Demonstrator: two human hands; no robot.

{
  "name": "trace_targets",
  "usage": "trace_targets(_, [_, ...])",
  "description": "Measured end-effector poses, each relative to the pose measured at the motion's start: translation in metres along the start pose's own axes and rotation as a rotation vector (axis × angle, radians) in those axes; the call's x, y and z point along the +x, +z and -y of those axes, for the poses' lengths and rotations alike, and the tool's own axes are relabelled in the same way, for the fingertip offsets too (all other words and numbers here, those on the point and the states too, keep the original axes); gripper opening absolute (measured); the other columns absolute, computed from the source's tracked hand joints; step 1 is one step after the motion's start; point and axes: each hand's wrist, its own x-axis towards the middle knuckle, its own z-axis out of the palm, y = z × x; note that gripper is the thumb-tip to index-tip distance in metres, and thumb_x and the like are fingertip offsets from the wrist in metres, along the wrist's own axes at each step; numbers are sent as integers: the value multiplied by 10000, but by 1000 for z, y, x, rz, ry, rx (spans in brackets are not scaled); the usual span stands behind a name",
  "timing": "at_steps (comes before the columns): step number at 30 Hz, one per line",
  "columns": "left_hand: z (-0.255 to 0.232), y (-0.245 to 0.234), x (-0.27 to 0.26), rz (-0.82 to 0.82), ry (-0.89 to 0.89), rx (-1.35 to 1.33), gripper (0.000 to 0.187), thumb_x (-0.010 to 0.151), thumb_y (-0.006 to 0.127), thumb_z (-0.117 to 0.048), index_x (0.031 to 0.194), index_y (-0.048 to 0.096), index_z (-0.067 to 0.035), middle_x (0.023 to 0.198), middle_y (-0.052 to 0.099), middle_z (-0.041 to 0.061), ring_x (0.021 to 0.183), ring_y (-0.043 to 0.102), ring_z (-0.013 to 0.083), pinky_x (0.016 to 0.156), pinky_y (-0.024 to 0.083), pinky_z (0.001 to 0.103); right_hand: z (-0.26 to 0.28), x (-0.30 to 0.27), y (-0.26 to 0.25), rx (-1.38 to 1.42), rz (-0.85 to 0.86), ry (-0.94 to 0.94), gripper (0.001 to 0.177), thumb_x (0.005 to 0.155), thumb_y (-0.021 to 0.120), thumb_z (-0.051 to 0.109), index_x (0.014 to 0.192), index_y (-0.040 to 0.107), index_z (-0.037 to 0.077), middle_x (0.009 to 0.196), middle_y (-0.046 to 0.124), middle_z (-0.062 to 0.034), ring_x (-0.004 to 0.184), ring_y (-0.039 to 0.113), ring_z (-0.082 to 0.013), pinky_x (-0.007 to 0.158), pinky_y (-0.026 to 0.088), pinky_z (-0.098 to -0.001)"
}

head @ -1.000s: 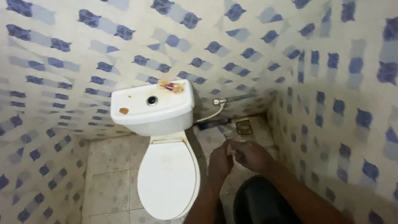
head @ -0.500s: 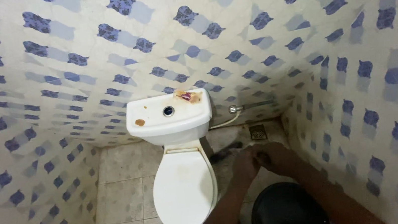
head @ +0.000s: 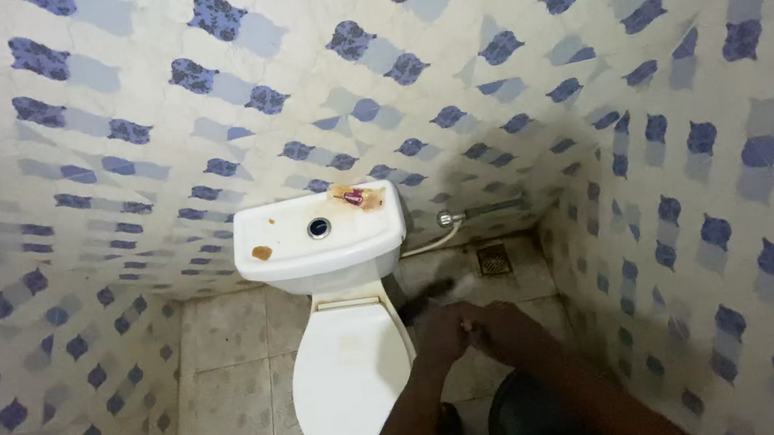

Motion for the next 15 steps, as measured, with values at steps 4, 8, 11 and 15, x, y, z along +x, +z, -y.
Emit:
trace_targets(4, [-41,-12,22,51,-198,-13,153,812,661,-46,952,724,-46,982,729,213,867,691,391,776,561,471,43,12,-55,-31,71,161,238,1041,613,286,977,613,57,769,678,-150,662,670,-300,659,543,-433])
trace_targets(8, [-8,26,9,-41,-345,2,159,952,617,-131,957,684,12,876,653,232,776,621,385,691,494,489,43,0,-53,109,-37,151,182,977,655,224,1009,646,46,857,710,-153,719,703,-312,667,553,-437])
trace_targets(11, [49,73,-8,-56,-299,165,180,985,589,-104,892,629,45,802,565,225,744,549,384,702,467,496,35,-10,-33,3,-5,128,323,888,735,158,1156,602,38,912,722,-166,767,698,-336,667,550,-448])
trace_targets(15, [-31,41,-1,-99,-141,28,138,908,603,-103,918,675,14,910,651,211,767,606,359,690,513,496,36,-23,-25,-41,141,401,424,877,730,155,1261,572,68,946,729,-161,835,720,-324,727,580,-433])
